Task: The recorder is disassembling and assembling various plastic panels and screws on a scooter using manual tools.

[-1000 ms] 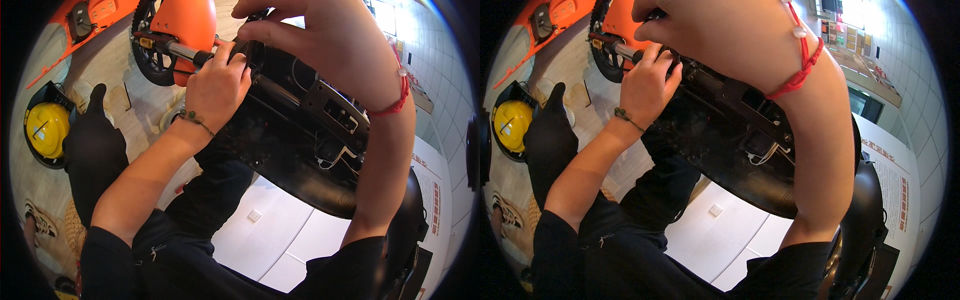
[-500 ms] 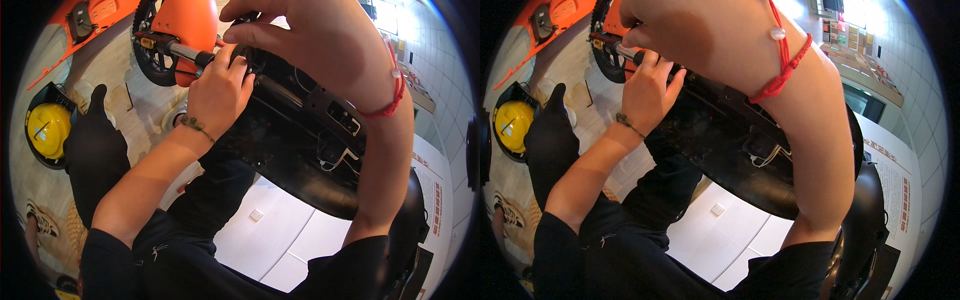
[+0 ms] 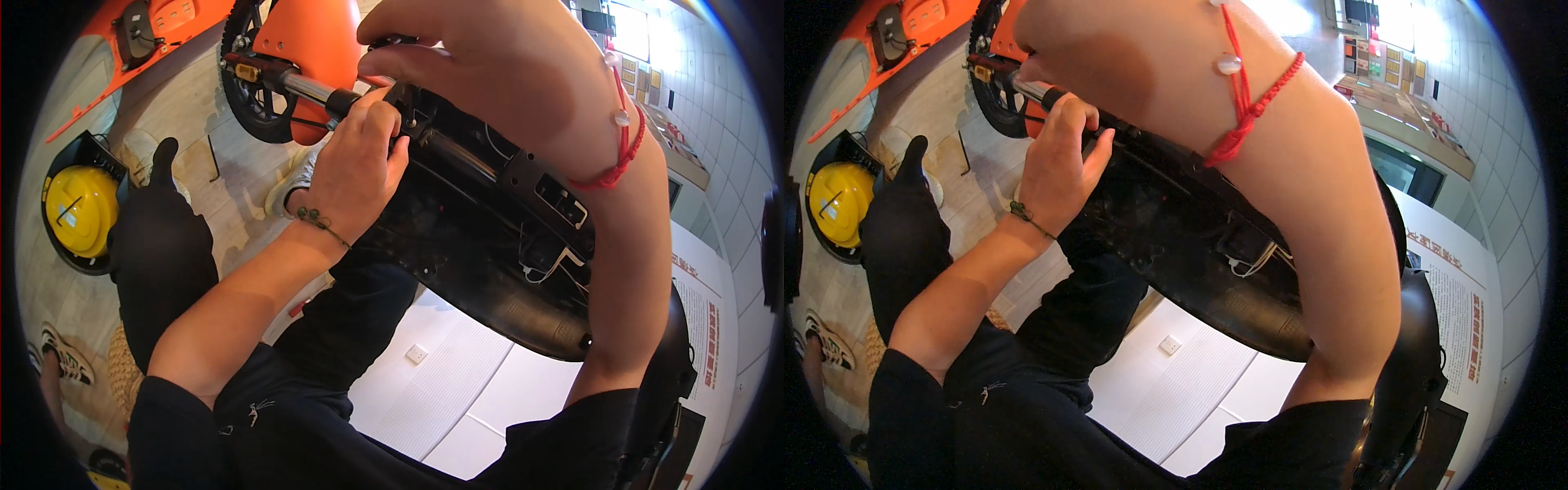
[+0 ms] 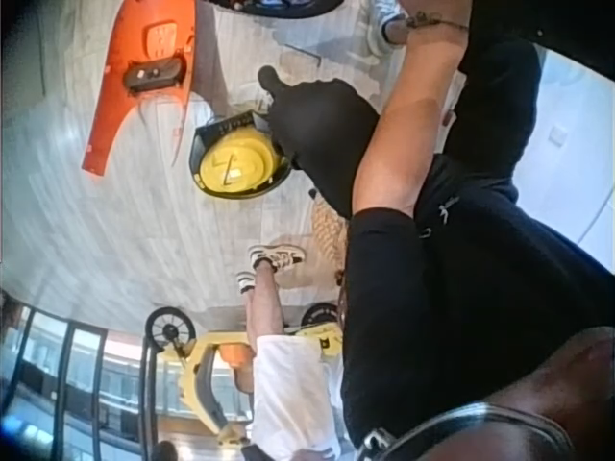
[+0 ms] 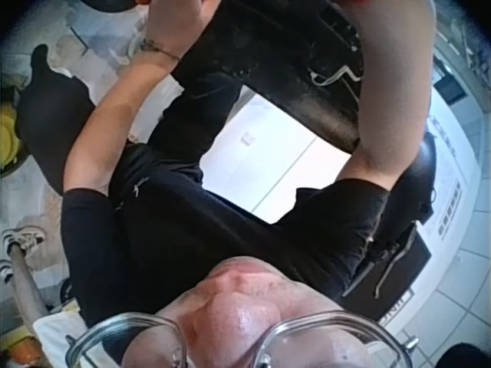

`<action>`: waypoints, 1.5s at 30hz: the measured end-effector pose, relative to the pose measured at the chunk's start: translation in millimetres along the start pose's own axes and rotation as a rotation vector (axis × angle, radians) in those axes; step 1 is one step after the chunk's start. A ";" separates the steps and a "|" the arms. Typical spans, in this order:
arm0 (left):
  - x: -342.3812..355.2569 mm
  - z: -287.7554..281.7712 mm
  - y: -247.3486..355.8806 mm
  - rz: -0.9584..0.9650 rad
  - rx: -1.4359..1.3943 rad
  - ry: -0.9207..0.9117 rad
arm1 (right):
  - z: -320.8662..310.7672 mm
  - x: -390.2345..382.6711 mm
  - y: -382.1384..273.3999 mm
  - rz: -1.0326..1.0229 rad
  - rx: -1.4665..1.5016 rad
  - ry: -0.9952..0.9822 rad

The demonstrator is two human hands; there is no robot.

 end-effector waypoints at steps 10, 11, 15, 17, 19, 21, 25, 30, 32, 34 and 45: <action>-5.3 -3.0 -3.0 0.100 0.175 -0.020 | 17.9 14.3 -3.7 -0.221 0.167 -0.071; -5.6 -2.5 -4.1 0.089 0.184 -0.020 | 15.6 14.6 -3.0 -0.221 0.168 -0.072; -2.9 -5.7 0.8 0.110 0.119 0.058 | 7.0 14.5 -4.4 -0.217 0.249 -0.142; -3.0 -5.9 0.3 0.110 0.134 0.056 | 6.0 13.5 -5.8 -0.216 0.264 -0.118; -4.4 -4.9 0.0 0.112 0.146 0.053 | 2.4 11.6 -8.8 -0.218 0.277 -0.073; -6.2 -0.6 -2.5 0.058 0.181 0.009 | 4.7 10.3 -1.8 -0.199 0.334 -0.065; -2.4 -3.7 1.4 0.136 0.165 0.065 | 6.3 10.5 5.0 -0.158 0.416 0.008; -1.7 1.8 -1.0 0.124 0.186 0.080 | 5.5 15.2 4.8 -0.134 0.184 -0.076; -3.2 -0.8 0.1 0.118 0.212 0.070 | 3.5 16.8 -2.0 -0.160 0.169 -0.037; -3.8 -1.2 -0.3 0.112 0.232 0.058 | 4.0 17.6 -9.5 -0.109 0.095 -0.057; -4.0 1.7 -0.6 0.059 0.229 0.055 | 10.8 21.4 -2.4 -0.048 0.014 -0.111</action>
Point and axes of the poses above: each hand's wrist, its own x-axis towards the middle knuckle, its own z-axis out of the palm, y = z × x, the point moved 4 cm from there along x, towards the middle knuckle, and after that the axes turned 7 degrees about -z, right-handed, at the moved point
